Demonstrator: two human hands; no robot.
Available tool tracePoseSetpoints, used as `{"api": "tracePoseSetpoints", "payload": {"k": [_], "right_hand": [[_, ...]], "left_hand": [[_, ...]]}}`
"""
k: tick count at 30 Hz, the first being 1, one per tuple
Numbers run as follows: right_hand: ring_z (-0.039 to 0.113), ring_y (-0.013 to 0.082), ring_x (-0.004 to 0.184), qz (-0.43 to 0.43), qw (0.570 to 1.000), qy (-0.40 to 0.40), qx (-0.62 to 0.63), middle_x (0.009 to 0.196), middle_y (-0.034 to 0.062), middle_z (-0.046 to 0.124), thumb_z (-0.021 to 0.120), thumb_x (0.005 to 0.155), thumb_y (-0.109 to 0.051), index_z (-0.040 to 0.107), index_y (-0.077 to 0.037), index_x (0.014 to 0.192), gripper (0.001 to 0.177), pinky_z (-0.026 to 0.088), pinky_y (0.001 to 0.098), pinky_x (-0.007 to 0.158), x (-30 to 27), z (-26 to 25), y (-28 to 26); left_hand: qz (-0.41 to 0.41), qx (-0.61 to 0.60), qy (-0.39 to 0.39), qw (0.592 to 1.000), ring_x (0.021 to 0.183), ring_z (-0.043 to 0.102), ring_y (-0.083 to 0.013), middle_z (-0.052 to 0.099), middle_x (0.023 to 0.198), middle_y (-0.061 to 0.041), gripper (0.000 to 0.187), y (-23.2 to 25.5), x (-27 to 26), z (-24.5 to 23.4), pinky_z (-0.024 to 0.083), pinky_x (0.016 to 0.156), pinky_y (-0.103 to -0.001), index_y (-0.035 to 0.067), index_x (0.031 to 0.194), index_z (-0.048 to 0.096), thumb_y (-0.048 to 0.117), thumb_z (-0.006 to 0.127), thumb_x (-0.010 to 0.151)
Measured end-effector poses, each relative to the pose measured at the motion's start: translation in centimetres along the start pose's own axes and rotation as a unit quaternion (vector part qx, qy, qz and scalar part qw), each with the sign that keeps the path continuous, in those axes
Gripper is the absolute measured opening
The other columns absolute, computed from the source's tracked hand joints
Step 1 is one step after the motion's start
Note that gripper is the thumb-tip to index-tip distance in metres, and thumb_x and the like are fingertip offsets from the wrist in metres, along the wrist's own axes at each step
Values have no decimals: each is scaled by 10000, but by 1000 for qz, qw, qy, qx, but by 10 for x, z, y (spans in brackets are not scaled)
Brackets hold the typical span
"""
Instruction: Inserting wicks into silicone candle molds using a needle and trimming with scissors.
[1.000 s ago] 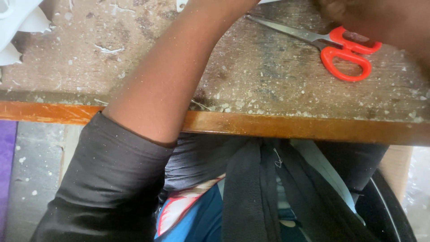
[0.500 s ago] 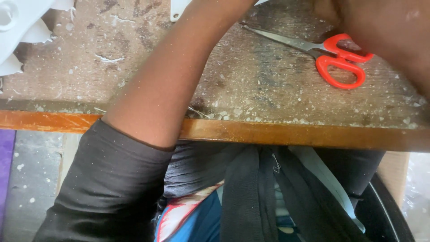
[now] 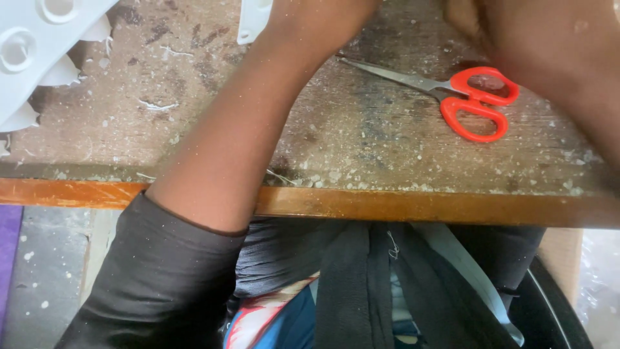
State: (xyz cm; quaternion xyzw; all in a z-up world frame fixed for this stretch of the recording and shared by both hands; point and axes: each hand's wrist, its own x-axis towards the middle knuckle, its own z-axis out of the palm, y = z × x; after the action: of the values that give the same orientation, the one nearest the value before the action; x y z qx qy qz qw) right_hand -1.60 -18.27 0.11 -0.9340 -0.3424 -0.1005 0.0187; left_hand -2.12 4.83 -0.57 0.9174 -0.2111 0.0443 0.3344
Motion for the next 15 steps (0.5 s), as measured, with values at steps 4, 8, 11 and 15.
{"api": "tracePoseSetpoints", "payload": {"k": [4, 8, 11, 15], "right_hand": [[583, 286, 578, -25, 999, 30, -7, 713, 163, 605, 683, 956, -101, 645, -17, 786, 194, 437, 392, 515, -7, 22, 28], [593, 244, 621, -30, 997, 50, -47, 720, 119, 625, 663, 964, -112, 648, -45, 852, 132, 457, 365, 572, -2, 19, 26], [598, 287, 643, -22, 999, 35, 11, 718, 149, 626, 683, 967, -61, 639, -14, 833, 148, 469, 403, 564, 0, 18, 24], [636, 244, 654, -137, 977, 155, -44, 785, 135, 642, 694, 1078, -52, 670, -17, 1005, 85, 494, 348, 631, -2, 25, 32]], "left_hand": [[-4, -4, -7, 1000, 787, 749, -244, 744, 853, -103, 372, -27, -7, -14, 570, 719, -385, 126, 1045, 732, 469, 663, 919], [11, 62, -2, 998, 809, 743, -282, 742, 883, -146, 397, -18, 17, 15, 567, 738, -422, 102, 1053, 735, 469, 665, 919], [38, 122, 17, 992, 836, 732, -334, 735, 921, -206, 388, -30, 21, 23, 564, 757, -464, 57, 1074, 728, 407, 674, 916], [70, 111, 37, 991, 861, 733, -342, 738, 947, -209, 343, -33, 22, 29, 564, 781, -467, 27, 1134, 703, 322, 690, 957]]}}
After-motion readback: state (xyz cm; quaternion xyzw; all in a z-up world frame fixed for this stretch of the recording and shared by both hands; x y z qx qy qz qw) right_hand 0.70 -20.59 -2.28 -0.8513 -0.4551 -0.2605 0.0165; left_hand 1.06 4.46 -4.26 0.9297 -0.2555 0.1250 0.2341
